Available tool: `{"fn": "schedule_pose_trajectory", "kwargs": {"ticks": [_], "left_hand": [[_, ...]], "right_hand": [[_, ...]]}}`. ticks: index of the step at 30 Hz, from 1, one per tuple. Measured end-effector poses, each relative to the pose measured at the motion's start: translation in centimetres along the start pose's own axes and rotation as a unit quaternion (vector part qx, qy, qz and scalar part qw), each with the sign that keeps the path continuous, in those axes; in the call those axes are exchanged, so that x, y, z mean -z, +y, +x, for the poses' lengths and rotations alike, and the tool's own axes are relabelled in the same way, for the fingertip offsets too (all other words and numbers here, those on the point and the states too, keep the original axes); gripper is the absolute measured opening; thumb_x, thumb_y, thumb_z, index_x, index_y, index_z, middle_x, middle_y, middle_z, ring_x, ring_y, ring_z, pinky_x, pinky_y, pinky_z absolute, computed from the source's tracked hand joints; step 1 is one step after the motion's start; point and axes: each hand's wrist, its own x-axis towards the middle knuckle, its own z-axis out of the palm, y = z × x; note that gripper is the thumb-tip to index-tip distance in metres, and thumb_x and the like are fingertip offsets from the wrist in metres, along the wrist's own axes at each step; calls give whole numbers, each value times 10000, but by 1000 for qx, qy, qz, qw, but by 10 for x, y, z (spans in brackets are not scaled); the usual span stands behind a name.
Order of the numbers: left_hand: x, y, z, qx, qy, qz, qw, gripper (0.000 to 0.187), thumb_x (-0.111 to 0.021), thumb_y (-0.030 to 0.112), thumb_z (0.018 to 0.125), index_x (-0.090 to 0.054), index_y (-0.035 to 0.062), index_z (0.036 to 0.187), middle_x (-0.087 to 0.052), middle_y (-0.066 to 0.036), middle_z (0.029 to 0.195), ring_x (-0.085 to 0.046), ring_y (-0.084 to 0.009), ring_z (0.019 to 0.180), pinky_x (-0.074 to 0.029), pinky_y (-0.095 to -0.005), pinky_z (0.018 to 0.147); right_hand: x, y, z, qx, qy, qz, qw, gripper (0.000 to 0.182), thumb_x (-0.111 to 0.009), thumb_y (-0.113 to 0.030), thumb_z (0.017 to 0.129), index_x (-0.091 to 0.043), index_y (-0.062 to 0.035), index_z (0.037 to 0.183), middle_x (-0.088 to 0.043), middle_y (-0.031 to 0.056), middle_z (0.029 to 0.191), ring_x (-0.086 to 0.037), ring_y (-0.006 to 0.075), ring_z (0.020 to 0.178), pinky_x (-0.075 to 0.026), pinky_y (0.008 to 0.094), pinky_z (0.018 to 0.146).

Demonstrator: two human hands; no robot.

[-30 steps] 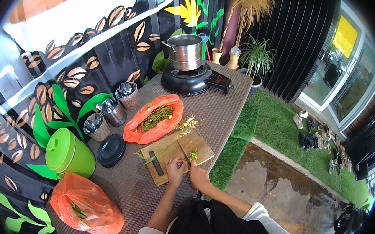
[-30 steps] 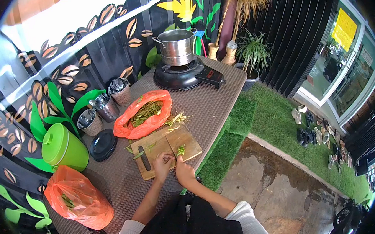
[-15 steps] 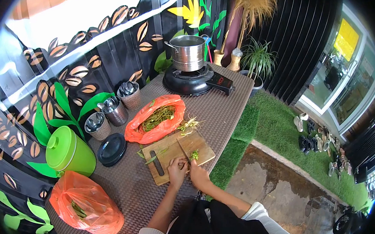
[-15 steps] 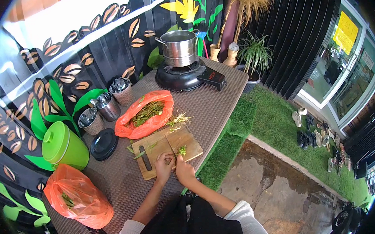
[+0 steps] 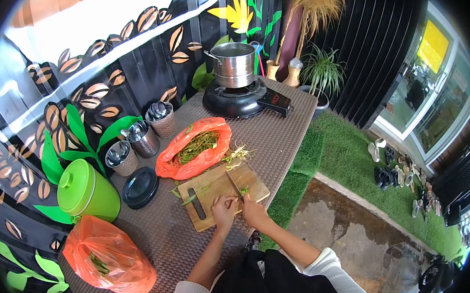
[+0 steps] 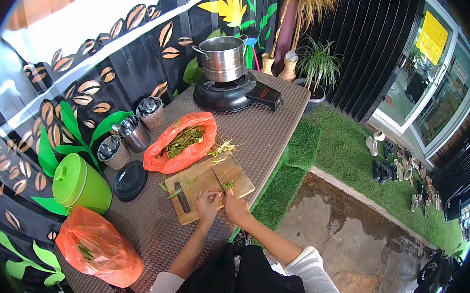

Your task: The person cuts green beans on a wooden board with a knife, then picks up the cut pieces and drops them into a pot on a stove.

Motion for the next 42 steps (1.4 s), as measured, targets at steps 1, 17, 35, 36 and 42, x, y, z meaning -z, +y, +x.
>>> {"fn": "schedule_pose_trajectory", "kwargs": {"ticks": [1,17,35,36,42], "left_hand": [[-2,0,0,7,-1,7,1000,144,-700,-2,766,-653,1,902,-651,-89,864,-645,-170,804,-490,-274,657],[7,14,-10,-101,-4,146,984,145,-670,83,800,-649,60,941,-678,-88,865,-622,-254,836,-504,-356,734],[2,-1,-3,37,-9,-52,998,188,-702,3,784,-598,-31,937,-632,-115,934,-685,-207,832,-526,-277,673],[4,-2,-4,37,-10,-50,998,188,-702,3,784,-598,-31,937,-632,-115,934,-685,-207,832,-526,-277,673],[3,9,4,-29,76,77,994,204,-736,30,764,-608,3,920,-651,-82,793,-570,-141,639,-454,-256,594]], "right_hand": [[0,-2,-2,-5,0,1,1000,209,-449,-141,908,-390,-3,1052,-649,240,726,-662,407,667,-541,469,557],[-12,-8,-8,-24,-4,35,999,204,-471,-125,895,-389,-16,1047,-647,249,743,-664,398,670,-546,453,558],[-21,-14,0,-17,44,-8,999,177,-452,-132,906,-393,-32,1039,-653,214,696,-675,366,640,-546,450,538],[-21,-13,1,-19,44,-6,999,177,-452,-132,906,-393,-32,1039,-653,214,696,-675,366,640,-546,450,538],[-14,-7,1,-18,23,-26,999,213,-443,-132,913,-398,-12,1084,-651,215,693,-672,376,648,-541,458,537]]}}
